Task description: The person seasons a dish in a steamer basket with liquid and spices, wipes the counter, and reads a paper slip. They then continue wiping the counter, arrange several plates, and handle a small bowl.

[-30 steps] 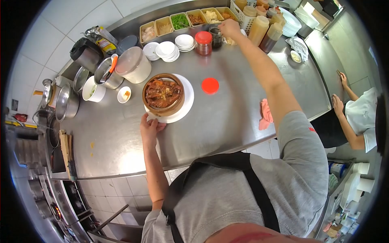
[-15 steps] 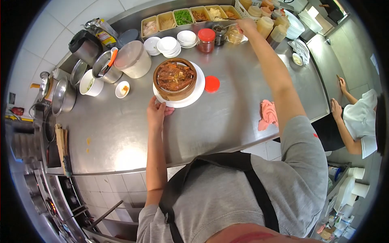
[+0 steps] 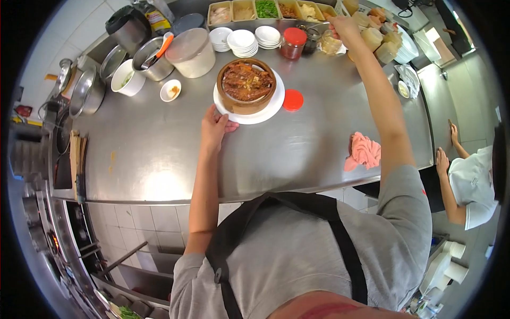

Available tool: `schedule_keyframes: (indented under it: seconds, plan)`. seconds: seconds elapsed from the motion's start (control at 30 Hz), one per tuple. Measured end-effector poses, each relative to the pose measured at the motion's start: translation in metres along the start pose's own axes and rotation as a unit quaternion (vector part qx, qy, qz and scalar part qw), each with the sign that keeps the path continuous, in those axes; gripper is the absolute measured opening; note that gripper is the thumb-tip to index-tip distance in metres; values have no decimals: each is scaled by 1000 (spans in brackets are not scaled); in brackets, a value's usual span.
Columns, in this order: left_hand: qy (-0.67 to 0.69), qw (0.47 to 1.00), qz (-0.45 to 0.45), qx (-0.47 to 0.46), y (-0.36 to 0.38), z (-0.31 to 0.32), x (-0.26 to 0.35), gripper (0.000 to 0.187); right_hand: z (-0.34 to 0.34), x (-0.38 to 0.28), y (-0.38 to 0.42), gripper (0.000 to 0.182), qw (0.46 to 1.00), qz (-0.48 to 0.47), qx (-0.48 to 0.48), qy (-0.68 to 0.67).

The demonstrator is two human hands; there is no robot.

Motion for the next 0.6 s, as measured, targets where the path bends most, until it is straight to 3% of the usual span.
schedule_keyframes:
  seconds: [0.07,0.23,0.3,0.33,0.4,0.5,0.6]
  plan:
    - [-1,1000,3,6,-1,-1,-1,44,28,-25,25,21,996,-17,-72,-43]
    - [-7,1000,5,3,-2,-1,0,40,103,-68,110,20,980,-113,-161,11]
    - [-5,1000,7,-1,-2,-1,0,39,116,-111,161,17,897,-397,-134,141]
    - [-3,1000,10,-5,-1,-1,0,39,117,-112,171,17,897,-397,-134,140]
    - [-2,1000,11,-2,0,-1,1,38,116,-135,208,10,806,-569,-88,137]
    - [-7,1000,12,4,0,-1,1,37,108,-145,228,10,761,-631,-61,138]
    - [-24,1000,14,10,-1,-1,2,36,100,-143,228,9,763,-633,-47,117]
Point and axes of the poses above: each hand's wrist, its own y-axis away from the middle knuckle, its own z-axis out of the palm, x = y × z, the point moved 9 cm from there along -y, towards the middle knuckle, and after that the axes turned 11 degrees about -z, right-handed, at the moved point
